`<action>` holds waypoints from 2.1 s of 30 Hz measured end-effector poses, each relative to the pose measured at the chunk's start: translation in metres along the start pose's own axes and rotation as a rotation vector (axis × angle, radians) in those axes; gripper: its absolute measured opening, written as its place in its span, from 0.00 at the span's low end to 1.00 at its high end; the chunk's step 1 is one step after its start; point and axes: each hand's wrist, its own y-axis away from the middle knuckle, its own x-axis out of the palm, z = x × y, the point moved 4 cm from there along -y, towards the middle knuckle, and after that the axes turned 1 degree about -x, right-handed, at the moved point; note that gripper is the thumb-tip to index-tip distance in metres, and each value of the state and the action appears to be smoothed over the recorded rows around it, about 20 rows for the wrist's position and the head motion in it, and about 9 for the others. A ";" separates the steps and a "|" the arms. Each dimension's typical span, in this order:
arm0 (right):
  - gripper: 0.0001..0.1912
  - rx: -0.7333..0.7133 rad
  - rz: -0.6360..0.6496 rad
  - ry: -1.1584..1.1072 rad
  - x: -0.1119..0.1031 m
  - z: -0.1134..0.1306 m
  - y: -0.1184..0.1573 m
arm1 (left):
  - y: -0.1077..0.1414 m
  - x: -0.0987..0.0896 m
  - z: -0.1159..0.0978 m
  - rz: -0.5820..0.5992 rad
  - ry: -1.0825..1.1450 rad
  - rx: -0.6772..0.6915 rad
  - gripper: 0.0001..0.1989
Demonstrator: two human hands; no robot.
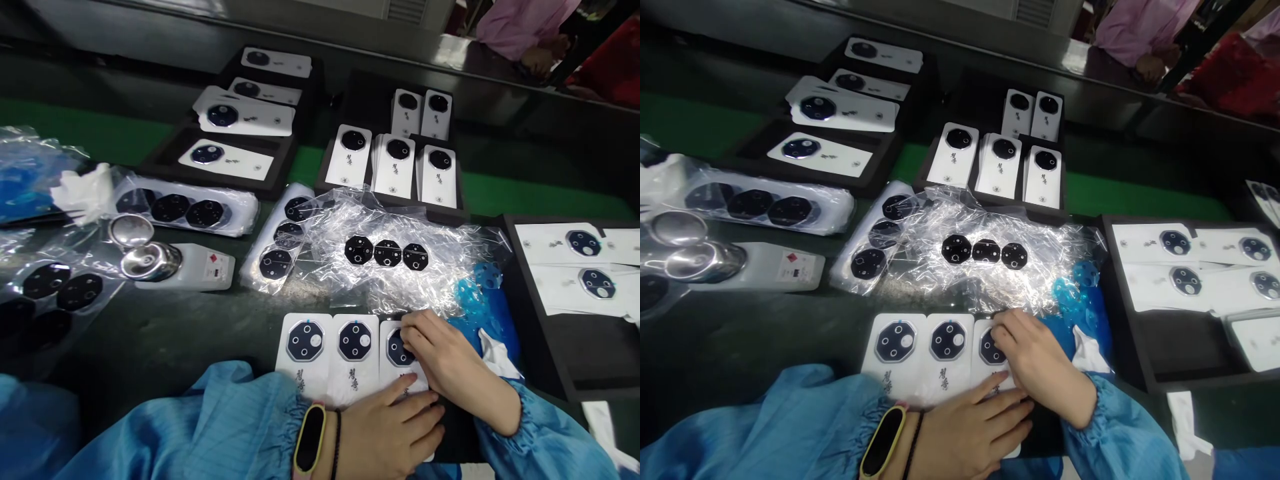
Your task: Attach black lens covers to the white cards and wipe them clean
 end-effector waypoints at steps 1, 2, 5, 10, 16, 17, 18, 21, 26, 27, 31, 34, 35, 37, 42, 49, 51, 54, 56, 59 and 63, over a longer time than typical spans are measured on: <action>0.12 -0.016 0.011 -0.041 -0.001 0.000 0.000 | 0.000 0.000 0.000 0.006 0.001 0.000 0.18; 0.13 -0.032 0.025 -0.081 -0.001 -0.001 0.001 | 0.000 0.001 0.000 0.011 0.004 0.001 0.18; 0.13 -0.058 0.061 -0.159 -0.001 -0.001 0.001 | 0.001 0.002 0.000 0.034 0.009 0.004 0.19; 0.12 -0.046 0.077 -0.235 -0.003 -0.004 0.002 | 0.001 0.003 0.000 0.034 0.006 0.003 0.20; 0.13 -0.045 0.114 -0.290 -0.004 -0.007 0.003 | 0.000 0.002 0.000 0.037 0.019 0.002 0.19; 0.13 -0.043 0.122 -0.304 -0.004 -0.008 0.003 | 0.000 0.002 0.000 0.033 0.022 0.001 0.19; 0.13 -0.041 0.116 -0.320 -0.004 -0.009 0.003 | 0.000 0.002 0.000 0.033 0.025 0.002 0.19; 0.13 -0.029 0.050 -0.360 -0.004 -0.012 0.003 | 0.000 0.003 0.001 0.036 0.034 0.002 0.19; 0.09 0.050 -0.061 -0.282 0.001 -0.015 0.003 | 0.000 0.003 0.001 0.048 0.023 0.012 0.20; 0.10 0.069 -0.084 -0.239 0.002 -0.015 0.003 | 0.000 0.003 0.001 0.047 0.022 0.012 0.20; 0.14 0.100 -0.130 -0.091 0.004 -0.014 0.003 | 0.000 0.005 -0.001 0.050 0.019 0.014 0.19; 0.14 0.062 -0.158 -0.066 0.004 -0.012 0.003 | 0.000 0.005 -0.001 0.057 0.018 0.009 0.19; 0.13 0.046 -0.169 -0.062 0.003 -0.012 0.003 | 0.002 0.001 0.001 0.044 0.018 -0.005 0.19; 0.13 0.019 -0.186 -0.060 0.003 -0.011 0.003 | 0.011 -0.016 0.011 0.005 0.012 -0.048 0.20; 0.12 -0.016 -0.200 -0.089 -0.002 -0.007 0.001 | 0.088 -0.107 0.073 -0.094 -0.070 -0.136 0.20; 0.09 -0.017 -0.087 -0.441 -0.006 -0.007 0.001 | 0.237 -0.176 0.151 -0.230 -0.505 -0.172 0.38; 0.09 0.000 -0.070 -0.425 -0.005 -0.007 0.001 | 0.250 -0.169 0.153 -0.233 -0.513 -0.177 0.37; 0.05 0.027 -0.066 -0.376 0.000 -0.009 0.002 | 0.254 -0.162 0.150 -0.262 -0.542 -0.257 0.36; 0.07 0.063 -0.082 -0.357 0.003 -0.011 0.003 | 0.255 -0.159 0.147 -0.252 -0.572 -0.315 0.36; 0.11 0.126 -0.129 -0.294 0.004 -0.015 0.004 | 0.259 -0.157 0.146 -0.221 -0.585 -0.367 0.36; 0.13 0.095 -0.158 -0.176 0.003 -0.015 0.006 | 0.264 -0.151 0.146 -0.221 -0.553 -0.420 0.35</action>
